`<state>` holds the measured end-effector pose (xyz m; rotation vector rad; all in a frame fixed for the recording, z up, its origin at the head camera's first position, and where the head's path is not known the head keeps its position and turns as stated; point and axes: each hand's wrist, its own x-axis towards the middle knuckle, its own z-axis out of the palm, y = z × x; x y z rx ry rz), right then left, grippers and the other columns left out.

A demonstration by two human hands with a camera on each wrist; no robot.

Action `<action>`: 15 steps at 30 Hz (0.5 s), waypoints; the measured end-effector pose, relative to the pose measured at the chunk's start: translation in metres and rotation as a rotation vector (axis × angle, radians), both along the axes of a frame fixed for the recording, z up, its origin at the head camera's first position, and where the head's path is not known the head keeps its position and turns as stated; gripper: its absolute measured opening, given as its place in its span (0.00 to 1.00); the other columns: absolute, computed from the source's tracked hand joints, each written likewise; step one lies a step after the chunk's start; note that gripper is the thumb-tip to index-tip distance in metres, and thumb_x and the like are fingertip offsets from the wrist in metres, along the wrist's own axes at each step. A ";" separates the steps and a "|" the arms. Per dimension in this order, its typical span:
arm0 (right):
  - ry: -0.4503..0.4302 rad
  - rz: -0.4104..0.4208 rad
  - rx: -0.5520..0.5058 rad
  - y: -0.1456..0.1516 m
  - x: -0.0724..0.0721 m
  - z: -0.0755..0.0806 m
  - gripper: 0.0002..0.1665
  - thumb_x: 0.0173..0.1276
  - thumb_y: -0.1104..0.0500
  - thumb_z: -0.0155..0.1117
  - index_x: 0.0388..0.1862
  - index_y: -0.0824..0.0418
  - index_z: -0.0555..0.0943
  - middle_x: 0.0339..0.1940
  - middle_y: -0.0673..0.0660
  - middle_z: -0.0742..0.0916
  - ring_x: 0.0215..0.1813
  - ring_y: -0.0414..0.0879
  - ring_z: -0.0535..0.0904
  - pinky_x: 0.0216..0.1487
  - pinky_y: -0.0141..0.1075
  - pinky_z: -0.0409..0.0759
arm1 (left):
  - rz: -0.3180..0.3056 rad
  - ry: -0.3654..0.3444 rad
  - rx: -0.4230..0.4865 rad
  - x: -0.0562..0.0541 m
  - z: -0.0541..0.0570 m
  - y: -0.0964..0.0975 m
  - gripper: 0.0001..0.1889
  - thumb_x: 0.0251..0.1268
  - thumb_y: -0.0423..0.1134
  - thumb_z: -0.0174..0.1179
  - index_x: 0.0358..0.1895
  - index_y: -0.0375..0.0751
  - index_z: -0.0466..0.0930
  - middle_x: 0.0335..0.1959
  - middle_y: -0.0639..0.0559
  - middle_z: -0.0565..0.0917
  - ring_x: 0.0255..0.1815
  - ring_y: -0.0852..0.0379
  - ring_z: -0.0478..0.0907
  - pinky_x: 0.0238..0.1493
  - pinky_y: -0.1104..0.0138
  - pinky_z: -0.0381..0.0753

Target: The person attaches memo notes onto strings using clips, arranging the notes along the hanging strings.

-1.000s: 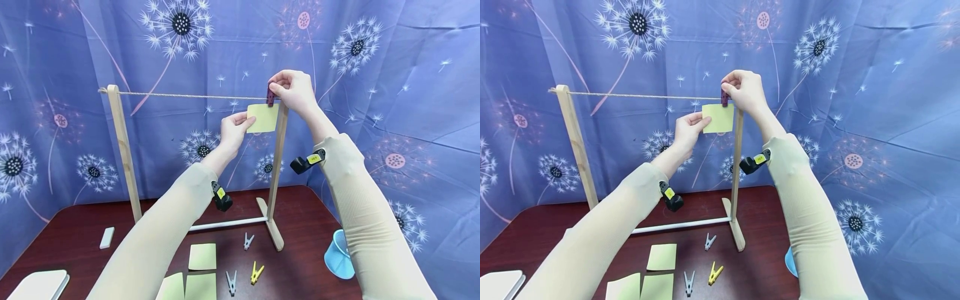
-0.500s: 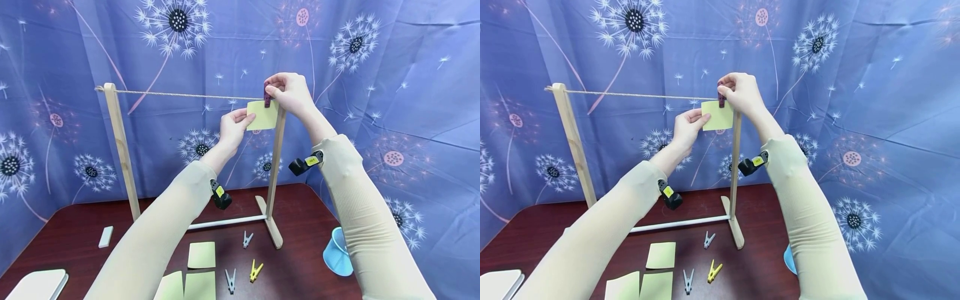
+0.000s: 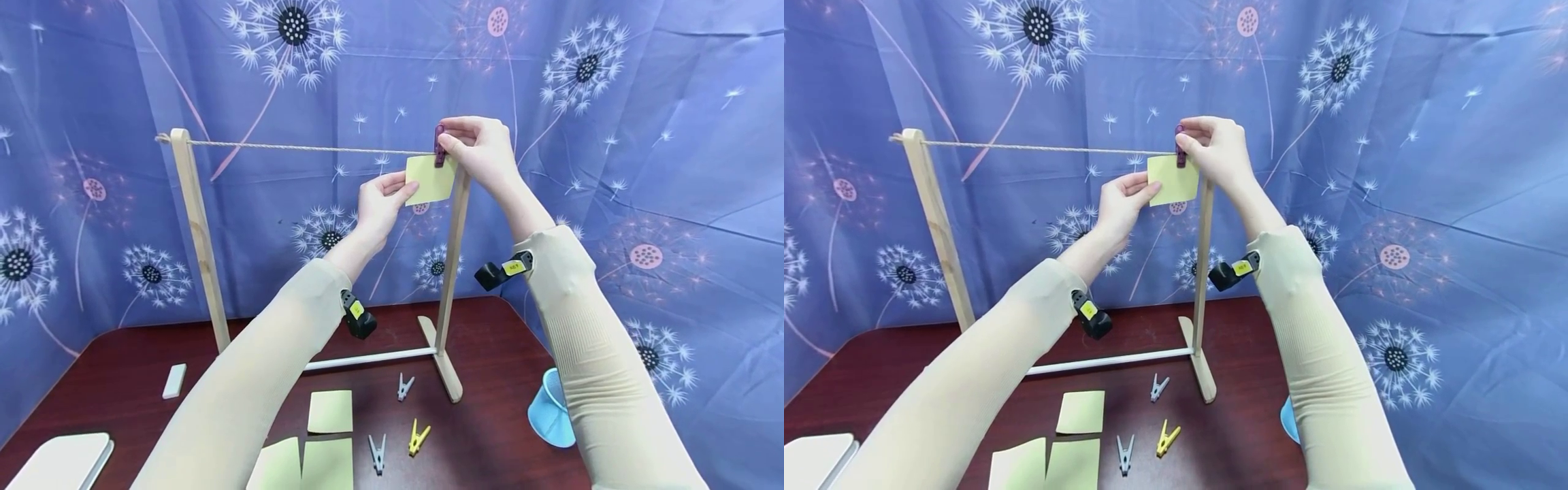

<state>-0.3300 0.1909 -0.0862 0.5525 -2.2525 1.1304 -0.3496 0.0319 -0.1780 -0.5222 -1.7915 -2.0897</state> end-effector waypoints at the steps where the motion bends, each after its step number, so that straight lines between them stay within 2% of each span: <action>1: 0.000 0.002 -0.016 0.000 0.000 -0.001 0.22 0.70 0.59 0.62 0.60 0.66 0.79 0.55 0.66 0.85 0.58 0.48 0.83 0.56 0.30 0.79 | -0.003 -0.005 -0.002 0.000 -0.001 -0.001 0.18 0.64 0.33 0.64 0.56 0.30 0.80 0.52 0.36 0.84 0.54 0.47 0.83 0.54 0.67 0.80; 11: 0.044 0.018 -0.110 0.001 0.000 -0.005 0.23 0.67 0.61 0.65 0.59 0.68 0.79 0.55 0.67 0.84 0.57 0.48 0.83 0.57 0.31 0.79 | 0.011 -0.007 -0.031 -0.003 -0.011 -0.011 0.17 0.63 0.32 0.65 0.54 0.32 0.82 0.51 0.37 0.85 0.54 0.50 0.83 0.54 0.67 0.80; 15: 0.087 0.001 -0.146 0.003 0.001 -0.010 0.22 0.66 0.61 0.66 0.57 0.69 0.80 0.53 0.66 0.85 0.51 0.42 0.86 0.55 0.30 0.80 | 0.013 -0.007 -0.047 -0.003 -0.017 -0.017 0.16 0.63 0.32 0.65 0.54 0.32 0.82 0.50 0.37 0.85 0.53 0.50 0.83 0.53 0.68 0.80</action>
